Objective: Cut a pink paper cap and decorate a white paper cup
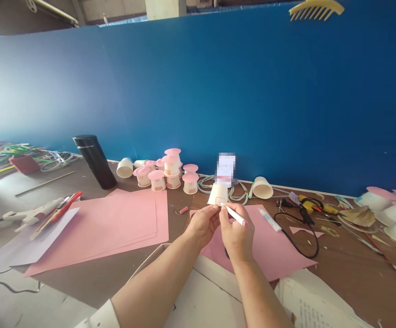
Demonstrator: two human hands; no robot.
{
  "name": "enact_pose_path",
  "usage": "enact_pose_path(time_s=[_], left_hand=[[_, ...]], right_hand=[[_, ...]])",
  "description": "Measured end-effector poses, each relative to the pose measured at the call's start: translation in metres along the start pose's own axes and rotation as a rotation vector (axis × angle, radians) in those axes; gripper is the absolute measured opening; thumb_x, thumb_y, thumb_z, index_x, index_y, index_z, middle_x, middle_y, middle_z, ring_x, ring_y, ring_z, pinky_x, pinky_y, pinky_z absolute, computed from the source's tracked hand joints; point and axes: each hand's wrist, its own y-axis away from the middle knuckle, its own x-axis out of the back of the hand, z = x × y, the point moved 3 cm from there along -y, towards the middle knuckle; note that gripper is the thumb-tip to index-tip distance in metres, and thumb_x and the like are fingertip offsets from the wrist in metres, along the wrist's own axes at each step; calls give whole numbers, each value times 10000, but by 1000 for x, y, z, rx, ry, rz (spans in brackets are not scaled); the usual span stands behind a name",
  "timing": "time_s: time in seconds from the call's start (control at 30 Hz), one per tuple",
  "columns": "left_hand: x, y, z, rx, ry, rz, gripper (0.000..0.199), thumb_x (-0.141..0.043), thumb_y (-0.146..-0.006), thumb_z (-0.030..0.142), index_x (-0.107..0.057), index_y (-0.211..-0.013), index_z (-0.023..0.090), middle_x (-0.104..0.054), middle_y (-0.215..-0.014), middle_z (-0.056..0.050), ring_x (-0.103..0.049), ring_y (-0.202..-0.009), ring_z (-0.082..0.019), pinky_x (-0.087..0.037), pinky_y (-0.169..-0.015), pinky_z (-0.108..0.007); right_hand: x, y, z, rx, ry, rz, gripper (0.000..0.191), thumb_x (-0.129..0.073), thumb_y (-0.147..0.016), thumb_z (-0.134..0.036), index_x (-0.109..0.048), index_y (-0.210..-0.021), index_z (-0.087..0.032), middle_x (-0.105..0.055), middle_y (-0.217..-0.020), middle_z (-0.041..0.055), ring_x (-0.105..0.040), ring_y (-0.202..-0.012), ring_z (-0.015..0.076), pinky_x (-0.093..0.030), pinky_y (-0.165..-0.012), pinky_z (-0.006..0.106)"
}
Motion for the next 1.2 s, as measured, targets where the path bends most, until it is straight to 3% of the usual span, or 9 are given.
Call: enact_pose_path(time_s=[0.27,0.53,1.2], left_hand=[[-1,1,1,-2,7,-30,96,-572,-794,96,-663,-791,65,-668,-798,-106,-634,-757,-137,-486,-834,-268],[-3,2,2,4,-31,-32,93,-581,-788,115,-662,-790,70,-664,-784,-106,-634,-766,-156,-480,-845,-291],[0,0,1,-4,-7,-4,46,-628,-749,118,-653,-760,80,-660,-764,-96,-635,-760,-152,-481,-865,-297]], right_hand=[[5,0,-5,40,-30,76,184,-573,-787,-375,-633,-851,-214,-689,-850,51,-632,-802,184,-465,-677,262],[-1,1,-3,21,-30,-22,198,-568,-783,-385,-638,-843,-209,-691,-806,51,-630,-734,188,-469,-660,278],[1,1,-5,-4,-22,13,199,-563,-774,-366,-639,-839,-193,-689,-804,69,-627,-737,199,-468,-666,291]])
